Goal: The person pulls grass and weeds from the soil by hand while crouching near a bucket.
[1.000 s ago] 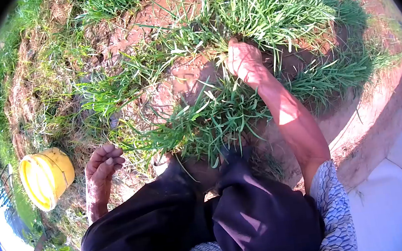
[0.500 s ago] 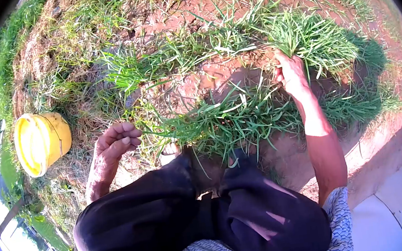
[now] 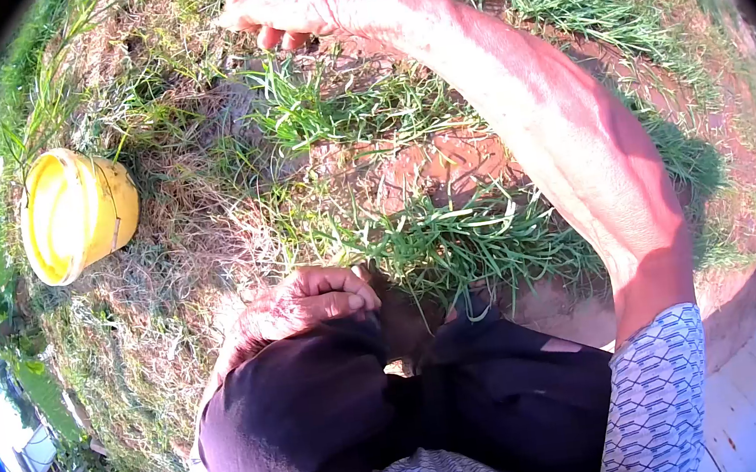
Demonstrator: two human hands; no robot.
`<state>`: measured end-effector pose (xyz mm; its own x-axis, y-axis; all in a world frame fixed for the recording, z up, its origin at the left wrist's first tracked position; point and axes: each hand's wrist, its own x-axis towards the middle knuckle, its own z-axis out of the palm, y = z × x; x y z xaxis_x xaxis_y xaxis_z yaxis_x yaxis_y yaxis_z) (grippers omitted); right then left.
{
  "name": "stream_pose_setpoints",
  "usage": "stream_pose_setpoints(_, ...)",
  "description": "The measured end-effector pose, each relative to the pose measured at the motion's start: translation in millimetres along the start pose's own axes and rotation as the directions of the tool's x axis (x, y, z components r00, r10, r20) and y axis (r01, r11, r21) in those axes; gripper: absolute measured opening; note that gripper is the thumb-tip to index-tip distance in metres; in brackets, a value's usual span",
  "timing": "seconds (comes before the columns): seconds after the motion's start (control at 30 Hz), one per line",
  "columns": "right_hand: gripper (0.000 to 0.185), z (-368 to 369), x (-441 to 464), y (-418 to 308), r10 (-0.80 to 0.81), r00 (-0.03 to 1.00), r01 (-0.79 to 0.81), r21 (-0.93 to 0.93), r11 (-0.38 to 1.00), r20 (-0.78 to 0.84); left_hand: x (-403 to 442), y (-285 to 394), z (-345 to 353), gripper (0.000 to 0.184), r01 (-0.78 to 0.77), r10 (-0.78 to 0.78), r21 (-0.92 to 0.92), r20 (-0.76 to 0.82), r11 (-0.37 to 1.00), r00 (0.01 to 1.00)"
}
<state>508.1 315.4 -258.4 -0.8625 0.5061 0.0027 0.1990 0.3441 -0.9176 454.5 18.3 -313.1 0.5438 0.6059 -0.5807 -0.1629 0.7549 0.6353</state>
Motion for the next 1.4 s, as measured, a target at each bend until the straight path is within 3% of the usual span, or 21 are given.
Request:
stream_pose_setpoints(0.03,0.022,0,-6,15,0.223,0.974,-0.225,-0.051,0.973,-0.052,-5,-16,-5,0.021,0.003,-0.003,-0.028,-0.016,1.000,1.000)
stream_pose_setpoints(0.07,0.017,2,-14,46,0.229,0.969,-0.233,-0.033,0.972,-0.089,-9,-36,-9,0.021,0.022,-0.028,-0.127,-0.042,0.992,0.999)
stream_pose_setpoints(0.13,0.011,3,-31,93,0.434,0.900,-0.436,-0.108,0.894,-0.040,-10,-69,-20,0.022,0.058,-0.064,-0.066,-0.095,0.996,0.993)
stream_pose_setpoints(0.17,0.010,7,-38,117,0.479,0.874,-0.483,-0.049,0.874,-0.078,-8,-81,-24,0.022,0.078,-0.081,-0.029,-0.123,0.997,0.989)
stream_pose_setpoints(0.2,0.009,13,-41,141,0.485,0.860,-0.503,-0.105,0.858,-0.160,-6,-92,-24,0.024,0.069,-0.069,-0.007,-0.176,0.998,0.982)
stream_pose_setpoints(0.23,0.009,17,-43,169,0.365,0.896,-0.431,-0.306,0.849,-0.252,-2,-93,-25,0.024,0.104,-0.105,-0.016,-0.215,0.994,0.971)
stream_pose_setpoints(0.3,0.009,22,-51,182,0.299,0.923,-0.379,-0.434,0.817,-0.242,7,-89,-22,0.024,0.176,-0.178,-0.035,-0.289,0.984,0.940)
stream_pose_setpoints(0.37,0.018,28,-53,189,0.570,0.799,-0.566,-0.564,0.602,-0.194,20,-86,-20,0.024,0.112,-0.093,0.040,-0.315,0.993,0.945)
stream_pose_setpoints(0.47,0.026,30,-64,176,0.694,0.709,-0.577,-0.671,0.465,-0.129,48,-102,-24,0.028,0.020,0.027,0.162,-0.281,0.987,0.959)
stream_pose_setpoints(0.57,0.027,28,-70,190,0.651,0.728,-0.637,-0.565,0.525,-0.216,58,-110,-27,0.019,0.014,0.079,0.269,-0.329,0.963,0.941)
stream_pose_setpoints(0.6,0.024,25,-71,194,0.617,0.767,-0.608,-0.504,0.613,-0.175,59,-113,-28,0.018,-0.094,0.235,0.395,-0.327,0.914,0.915)
stream_pose_setpoints(0.67,0.024,23,-60,196,0.502,0.862,-0.374,-0.749,0.546,-0.065,62,-121,-29,0.018,-0.274,0.527,0.622,-0.264,0.733,0.808)
stream_pose_setpoints(0.7,0.025,24,-54,195,0.448,0.894,-0.238,-0.840,0.488,0.007,65,-123,-29,0.018,-0.320,0.657,0.758,-0.183,0.568,0.732)
stream_pose_setpoints(0.73,0.030,28,-50,193,0.652,0.702,-0.696,-0.472,0.541,-0.287,61,-127,-23,0.017,-0.269,0.612,0.779,-0.178,0.566,0.770)
stream_pose_setpoints(0.83,0.030,38,-44,186,0.659,0.695,-0.668,-0.598,0.443,-0.287,63,-127,-14,0.017,-0.248,0.580,0.853,-0.077,0.460,0.811)
stream_pose_setpoints(1.0,0.030,39,-38,188,0.583,0.802,-0.465,-0.749,0.473,-0.130,70,-129,-19,0.013,-0.300,0.651,0.845,-0.073,0.443,0.755)
stream_pose_setpoints(1.1,0.032,41,-33,196,0.614,0.755,-0.566,-0.702,0.432,-0.231,71,-134,-20,0.015,-0.292,0.658,0.852,-0.078,0.434,0.749)
stream_pose_setpoints(1.23,0.026,41,-37,186,0.592,0.800,-0.422,-0.795,0.437,-0.099,72,-133,-21,0.017,-0.312,0.670,0.845,-0.071,0.434,0.739)
stream_pose_setpoints(1.33,0.031,42,-39,217,0.623,0.755,-0.586,-0.635,0.503,-0.203,72,-133,-21,0.017,-0.342,0.698,0.823,-0.090,0.454,0.711)
stream_pose_setpoints(1.4,0.034,38,-40,211,0.612,0.773,-0.559,-0.635,0.534,-0.166,72,-129,-22,0.013,-0.354,0.714,0.835,-0.065,0.421,0.697)
